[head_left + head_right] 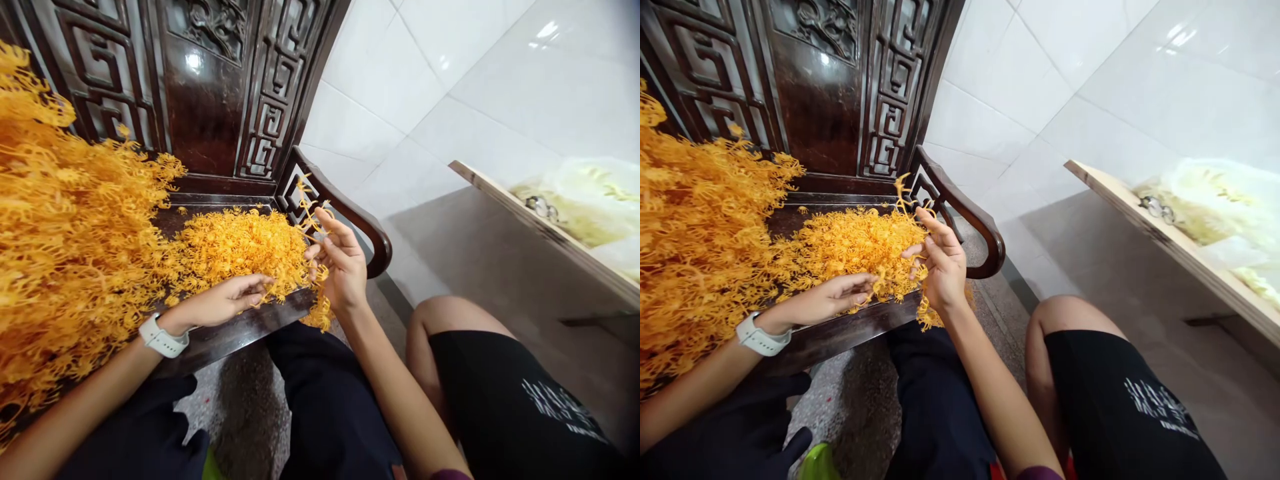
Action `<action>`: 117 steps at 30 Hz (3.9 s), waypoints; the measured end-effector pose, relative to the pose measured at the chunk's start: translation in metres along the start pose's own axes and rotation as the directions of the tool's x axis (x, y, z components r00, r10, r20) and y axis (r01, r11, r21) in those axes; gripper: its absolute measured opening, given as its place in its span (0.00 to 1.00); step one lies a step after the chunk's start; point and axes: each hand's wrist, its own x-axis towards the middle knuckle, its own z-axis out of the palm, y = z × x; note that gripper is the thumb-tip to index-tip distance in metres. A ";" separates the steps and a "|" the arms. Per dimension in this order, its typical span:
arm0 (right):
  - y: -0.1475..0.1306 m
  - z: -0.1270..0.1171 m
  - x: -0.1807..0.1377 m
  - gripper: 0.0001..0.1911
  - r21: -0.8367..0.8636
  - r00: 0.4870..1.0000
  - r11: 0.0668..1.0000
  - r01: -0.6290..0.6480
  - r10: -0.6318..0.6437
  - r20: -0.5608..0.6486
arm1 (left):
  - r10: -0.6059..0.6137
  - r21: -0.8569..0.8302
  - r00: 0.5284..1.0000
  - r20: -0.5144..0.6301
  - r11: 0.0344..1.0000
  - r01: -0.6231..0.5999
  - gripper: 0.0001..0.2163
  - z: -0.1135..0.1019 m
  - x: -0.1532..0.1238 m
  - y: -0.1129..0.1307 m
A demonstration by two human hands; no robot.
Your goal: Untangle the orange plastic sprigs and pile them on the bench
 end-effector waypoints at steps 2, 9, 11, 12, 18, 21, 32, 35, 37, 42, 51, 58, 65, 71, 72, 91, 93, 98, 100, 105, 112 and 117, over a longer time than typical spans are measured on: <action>-0.002 0.000 0.000 0.12 -0.029 0.999 0.999 0.030 -0.031 -0.040 | 0.032 0.021 0.999 0.003 0.999 -0.032 0.18 0.000 0.002 0.003; 0.002 -0.008 -0.004 0.13 -0.362 0.981 0.913 0.190 -0.195 0.021 | 0.221 0.003 0.956 -0.195 0.975 -0.224 0.14 -0.003 0.007 0.007; 0.002 -0.008 -0.008 0.15 -0.505 0.959 0.815 0.284 -0.248 0.138 | 0.234 -0.068 0.935 -0.267 0.963 -0.261 0.13 -0.004 0.006 0.005; 0.001 -0.007 -0.011 0.15 -0.564 0.945 0.758 0.327 -0.258 0.202 | 0.233 -0.105 0.926 -0.296 0.956 -0.275 0.12 -0.005 0.005 0.004; 0.002 0.006 -0.023 0.22 -0.741 0.864 0.460 0.489 -0.140 0.483 | 0.236 -0.248 0.905 -0.354 0.909 -0.334 0.08 -0.007 0.001 -0.002; 0.007 0.012 -0.025 0.25 -0.754 0.836 0.393 0.526 -0.075 0.544 | 0.240 -0.262 0.906 -0.348 0.903 -0.340 0.07 -0.006 0.001 -0.001; 0.012 0.018 -0.022 0.08 -0.740 0.827 0.447 0.503 0.001 0.562 | 0.252 -0.285 0.884 -0.395 0.881 -0.378 0.12 0.000 0.006 0.004; 0.013 0.022 -0.023 0.07 -0.698 0.810 0.513 0.499 0.011 0.587 | 0.316 -0.109 0.836 -0.449 0.909 -0.402 0.18 0.003 0.007 0.007; 0.014 0.024 -0.023 0.06 -0.662 0.796 0.573 0.483 0.027 0.604 | 0.351 0.016 0.811 -0.469 0.921 -0.389 0.15 0.003 0.008 0.006; 0.016 0.020 -0.017 0.04 -0.549 0.779 0.761 0.345 0.093 0.619 | 0.383 0.094 0.752 -0.536 0.913 -0.398 0.15 -0.001 0.008 0.003; 0.017 0.009 -0.009 0.10 -0.435 0.772 0.881 0.184 0.145 0.619 | 0.404 0.160 0.886 -0.230 0.913 -0.375 0.19 -0.007 0.001 0.017; 0.015 -0.013 0.003 0.11 -0.206 0.976 0.977 0.061 -0.015 0.218 | 0.360 -0.122 0.908 -0.213 0.912 -0.391 0.20 -0.026 -0.006 0.014; 0.032 -0.024 0.000 0.12 -0.363 0.988 0.931 0.026 0.033 0.154 | 0.360 0.330 0.663 -0.656 0.927 -0.178 0.21 -0.048 0.013 -0.021; 0.027 -0.016 0.000 0.14 -0.253 0.980 0.965 -0.062 0.107 0.168 | 0.496 0.614 0.663 -0.561 0.786 -0.069 0.24 -0.034 0.016 -0.030; 0.025 -0.014 0.000 0.15 -0.222 0.976 0.971 -0.087 0.127 0.174 | 0.523 0.640 0.662 -0.537 0.764 -0.085 0.21 -0.029 0.015 -0.024; 0.041 0.016 -0.002 0.11 -0.268 0.958 0.960 -0.086 0.153 0.241 | 0.360 0.132 0.655 -0.665 0.919 -0.370 0.20 -0.011 0.017 -0.009; 0.039 0.013 -0.003 0.11 -0.343 0.965 0.939 -0.024 0.111 0.237 | 0.345 0.084 0.679 -0.648 0.918 -0.387 0.19 -0.014 0.016 -0.010; 0.033 0.008 -0.009 0.11 -0.601 0.924 0.763 0.236 0.015 0.383 | 0.243 -0.228 0.813 -0.529 0.882 -0.411 0.15 -0.007 0.012 -0.005; 0.030 0.005 -0.011 0.10 -0.636 0.897 0.700 0.324 -0.015 0.441 | 0.182 -0.353 0.866 -0.466 0.859 -0.370 0.15 -0.004 0.010 -0.002; 0.017 -0.002 -0.014 0.07 -0.678 0.865 0.577 0.456 -0.109 0.489 | 0.188 -0.411 0.946 -0.262 0.865 -0.286 0.16 -0.002 0.005 0.004; 0.009 0.006 -0.023 0.08 -0.750 0.833 0.368 0.550 -0.307 0.461 | 0.248 -0.376 0.961 -0.125 0.884 -0.277 0.17 0.003 0.008 0.006; 0.003 -0.008 -0.003 0.08 -0.829 0.856 0.294 0.476 -0.371 0.360 | 0.283 -0.409 0.954 -0.097 0.862 -0.298 0.15 -0.002 -0.001 0.004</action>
